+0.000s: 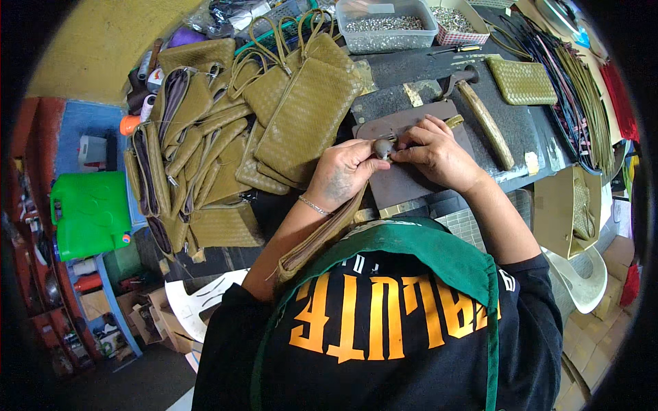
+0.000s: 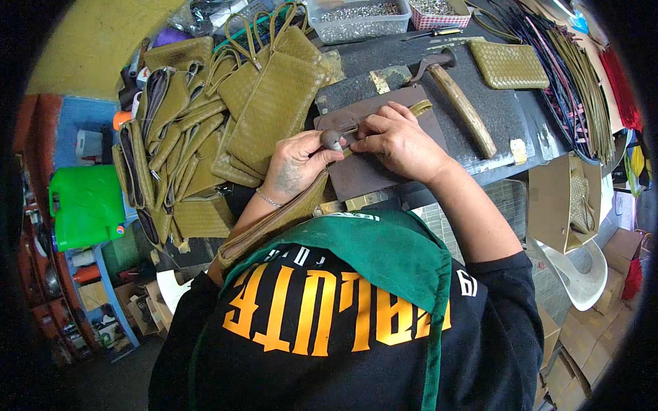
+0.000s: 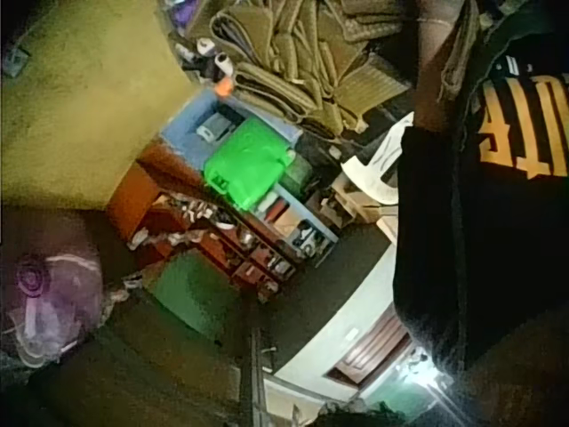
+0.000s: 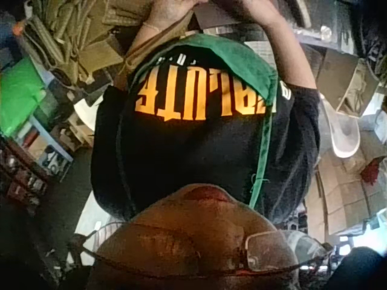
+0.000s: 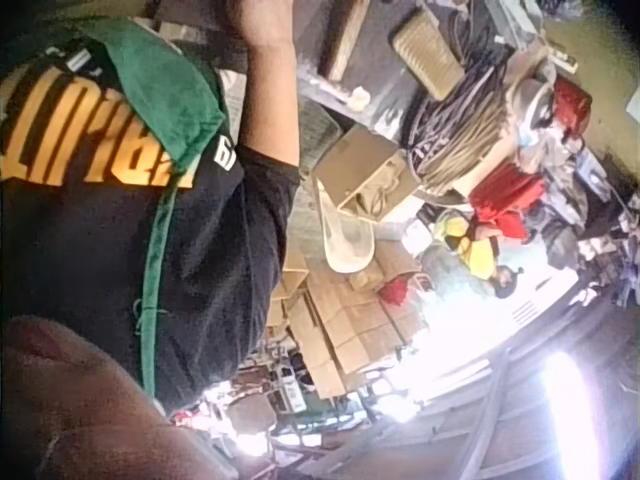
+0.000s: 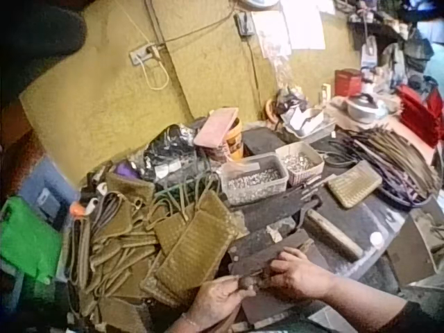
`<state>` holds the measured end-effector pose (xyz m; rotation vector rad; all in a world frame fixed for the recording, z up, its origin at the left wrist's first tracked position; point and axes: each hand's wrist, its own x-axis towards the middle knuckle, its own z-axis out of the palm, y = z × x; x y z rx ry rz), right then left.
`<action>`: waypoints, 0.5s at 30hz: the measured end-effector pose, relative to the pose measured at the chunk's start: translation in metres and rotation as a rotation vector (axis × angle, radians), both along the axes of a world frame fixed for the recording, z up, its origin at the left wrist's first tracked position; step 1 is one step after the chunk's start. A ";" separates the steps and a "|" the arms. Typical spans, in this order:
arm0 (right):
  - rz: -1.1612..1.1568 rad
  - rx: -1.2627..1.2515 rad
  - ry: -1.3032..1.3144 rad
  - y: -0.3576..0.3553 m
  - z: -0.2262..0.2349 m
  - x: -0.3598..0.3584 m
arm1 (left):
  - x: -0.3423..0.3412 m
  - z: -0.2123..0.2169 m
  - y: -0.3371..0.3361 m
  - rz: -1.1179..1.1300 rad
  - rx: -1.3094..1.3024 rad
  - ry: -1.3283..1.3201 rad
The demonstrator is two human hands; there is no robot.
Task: The person assembles leather wallets by aligning straps onto the wallet body and using a hammer to secure hardware or flatten the attachment point.
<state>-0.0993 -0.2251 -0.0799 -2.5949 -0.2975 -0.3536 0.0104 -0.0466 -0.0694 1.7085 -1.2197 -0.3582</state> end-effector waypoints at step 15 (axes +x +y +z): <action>-0.001 -0.149 0.119 -0.005 0.023 -0.005 | -0.003 -0.010 0.004 0.029 -0.074 -0.014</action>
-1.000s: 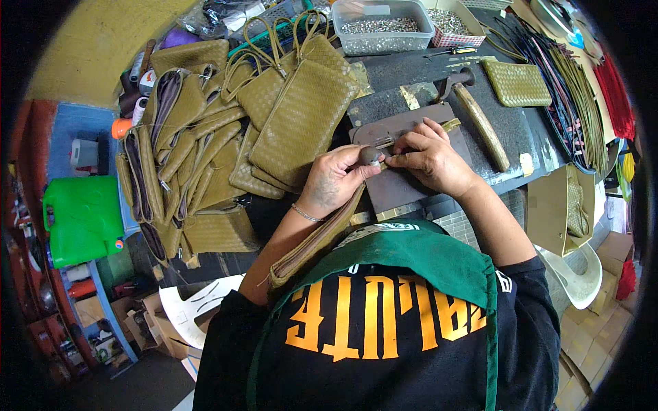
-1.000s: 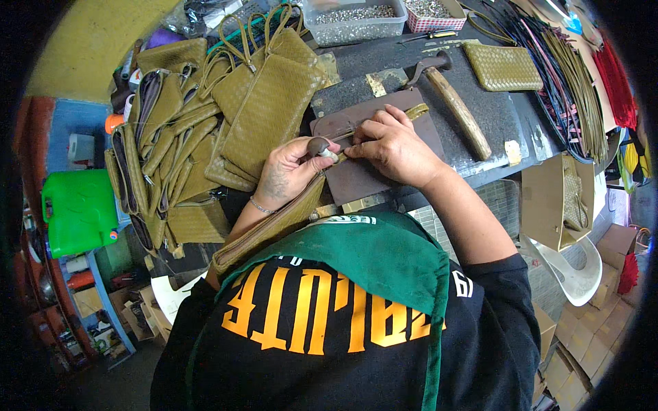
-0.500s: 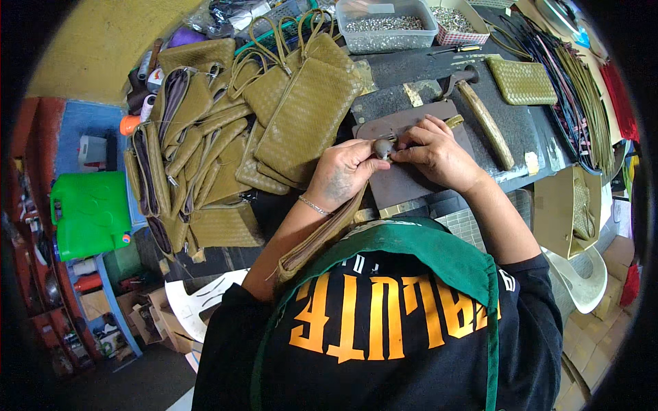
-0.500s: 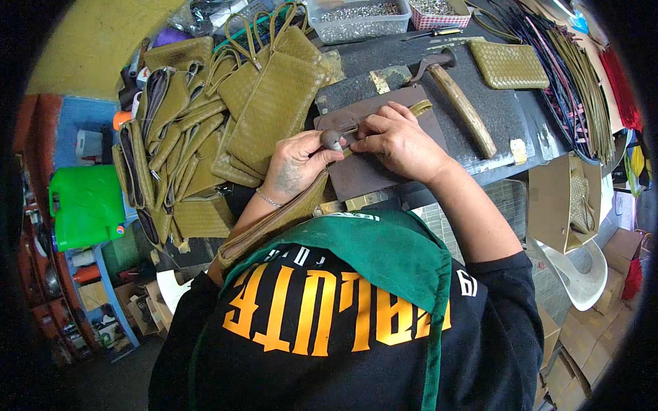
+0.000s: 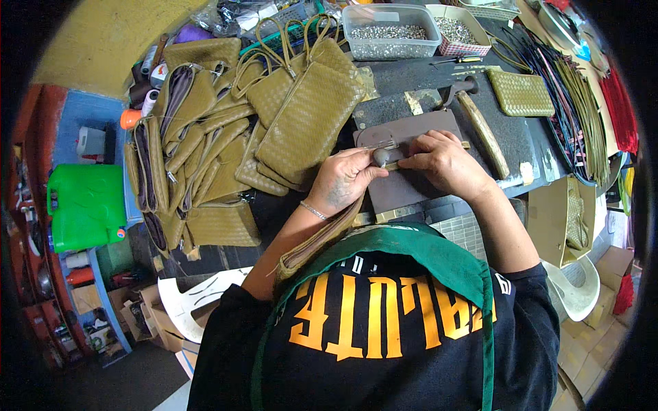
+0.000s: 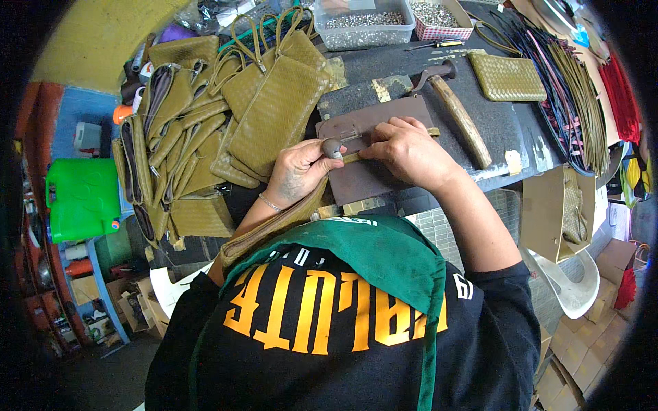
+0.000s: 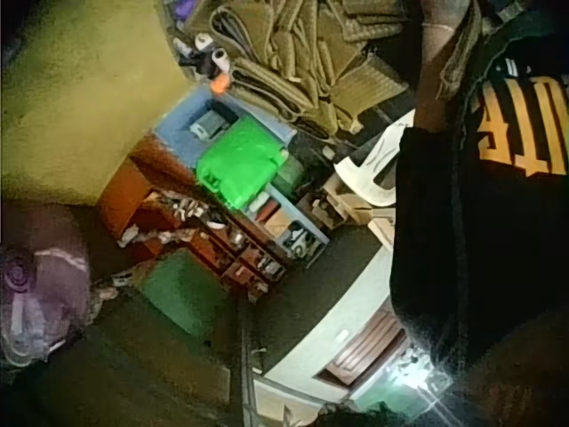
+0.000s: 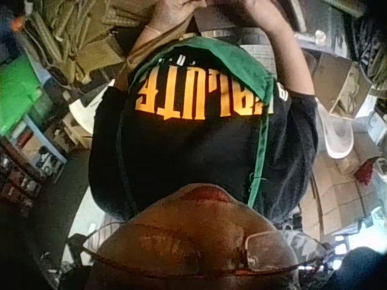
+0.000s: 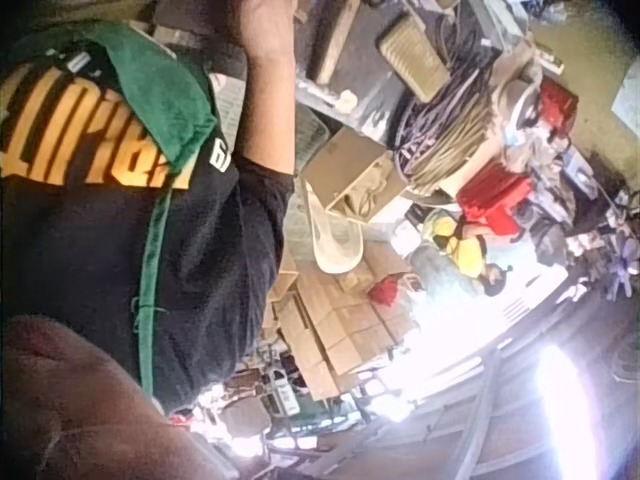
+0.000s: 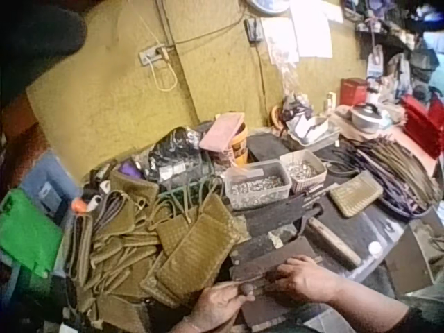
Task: The person assembles leather wallets by aligning straps onto the wallet body and using a hammer to secure hardware or flatten the attachment point.
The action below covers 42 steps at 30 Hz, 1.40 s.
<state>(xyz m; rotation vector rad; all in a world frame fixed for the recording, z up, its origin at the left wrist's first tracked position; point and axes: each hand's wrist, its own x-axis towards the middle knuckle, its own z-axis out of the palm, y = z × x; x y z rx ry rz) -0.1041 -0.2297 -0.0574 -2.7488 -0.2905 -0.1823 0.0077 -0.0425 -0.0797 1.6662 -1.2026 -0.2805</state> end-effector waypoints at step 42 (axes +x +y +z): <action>-0.962 0.415 -0.027 -0.046 0.008 -0.046 | -0.011 -0.003 0.005 0.049 -0.068 -0.172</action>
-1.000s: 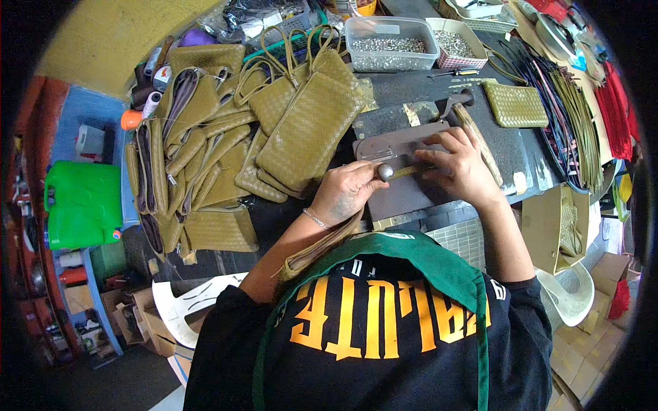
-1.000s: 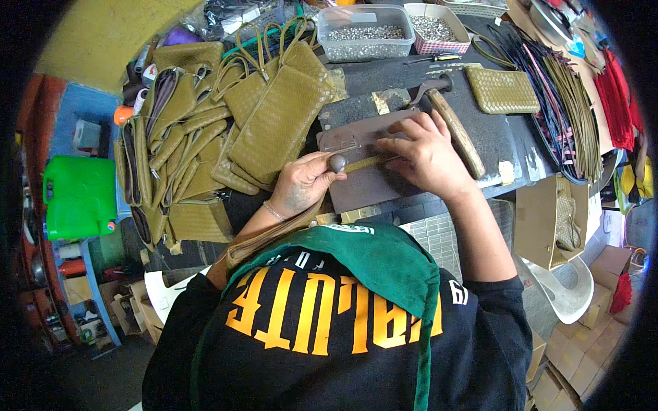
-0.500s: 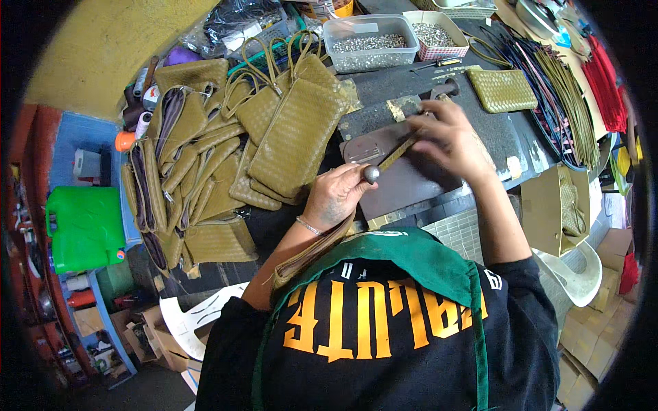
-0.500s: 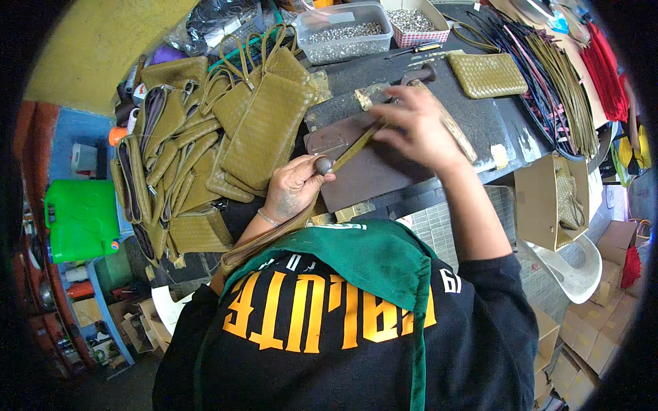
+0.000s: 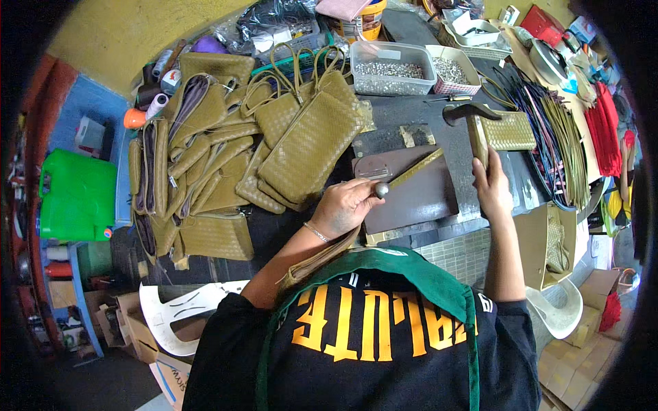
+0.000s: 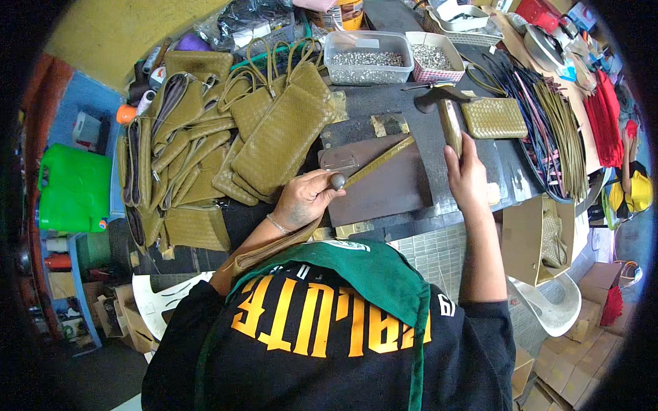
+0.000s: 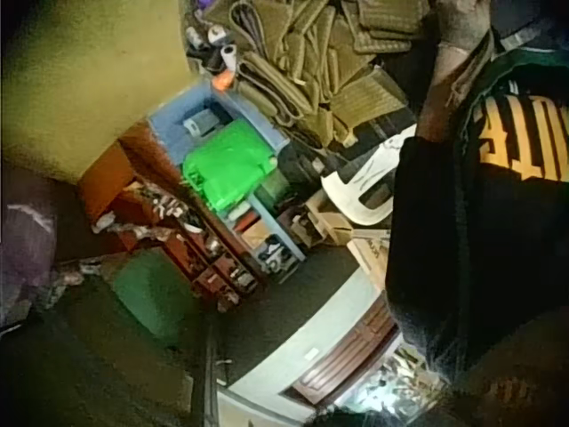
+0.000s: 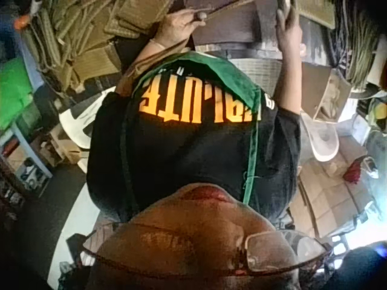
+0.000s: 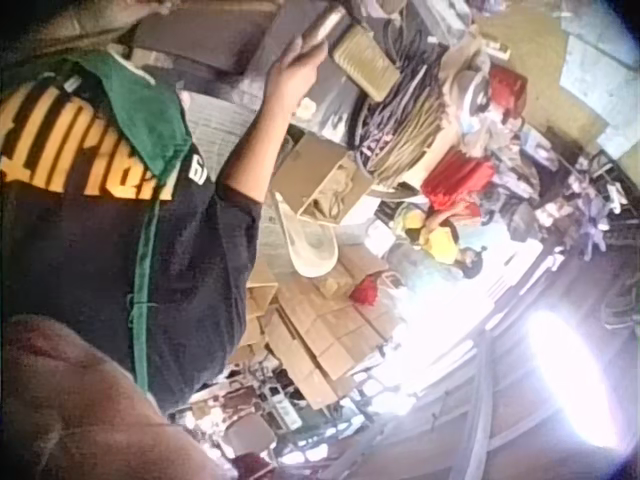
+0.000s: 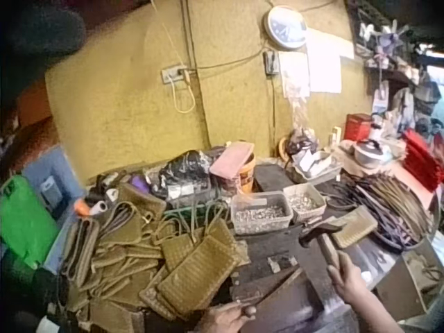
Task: The person assembles leather wallets by aligning straps onto the wallet body and using a hammer to secure hardware or flatten the attachment point.
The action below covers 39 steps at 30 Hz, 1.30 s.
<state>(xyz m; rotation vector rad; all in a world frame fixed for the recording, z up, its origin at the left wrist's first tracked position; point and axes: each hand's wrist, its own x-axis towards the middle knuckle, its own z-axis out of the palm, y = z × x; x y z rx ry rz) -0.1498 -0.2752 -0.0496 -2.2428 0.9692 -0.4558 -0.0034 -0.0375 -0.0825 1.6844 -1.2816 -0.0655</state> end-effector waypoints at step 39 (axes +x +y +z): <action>0.587 -0.217 0.117 0.097 0.084 -0.034 | 0.000 -0.002 -0.001 -0.106 -0.018 0.181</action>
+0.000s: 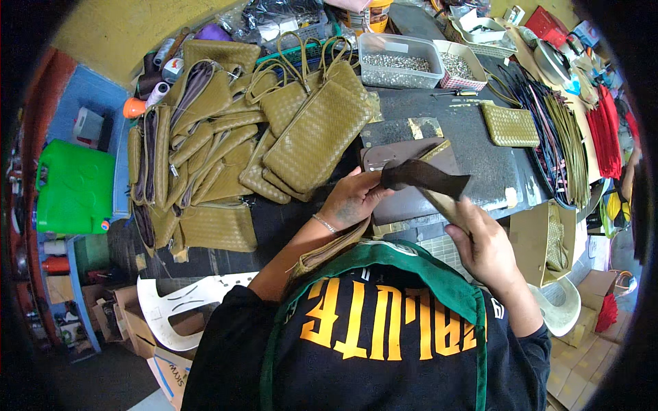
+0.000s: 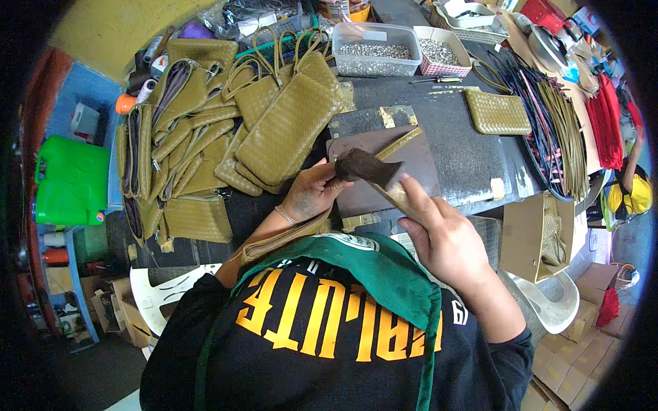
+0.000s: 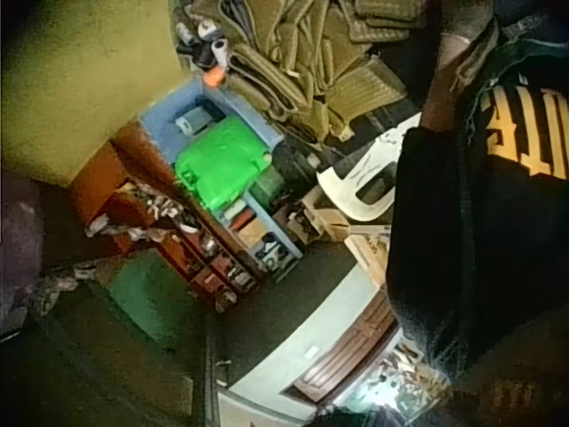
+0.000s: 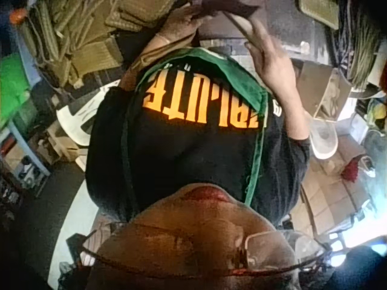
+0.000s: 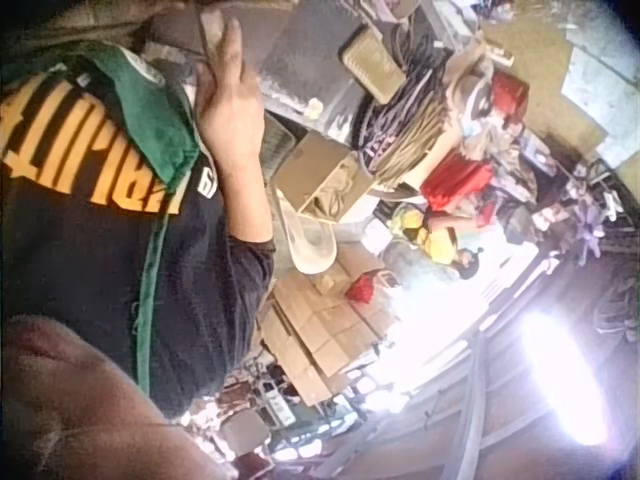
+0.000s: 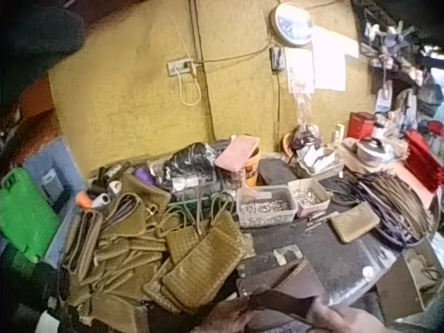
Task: The person assembles leather wallets by aligning straps onto the wallet body and using a hammer to secure hardware or flatten the attachment point.
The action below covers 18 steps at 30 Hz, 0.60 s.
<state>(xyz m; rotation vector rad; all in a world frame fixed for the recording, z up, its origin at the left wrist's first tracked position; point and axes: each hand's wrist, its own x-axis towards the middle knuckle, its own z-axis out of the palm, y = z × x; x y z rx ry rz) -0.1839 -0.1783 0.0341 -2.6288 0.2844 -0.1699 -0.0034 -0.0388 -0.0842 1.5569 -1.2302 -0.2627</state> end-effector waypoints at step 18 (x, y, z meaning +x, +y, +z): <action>0.012 0.032 -0.108 -0.002 0.007 0.006 | 0.000 -0.001 0.001 0.058 0.084 -0.068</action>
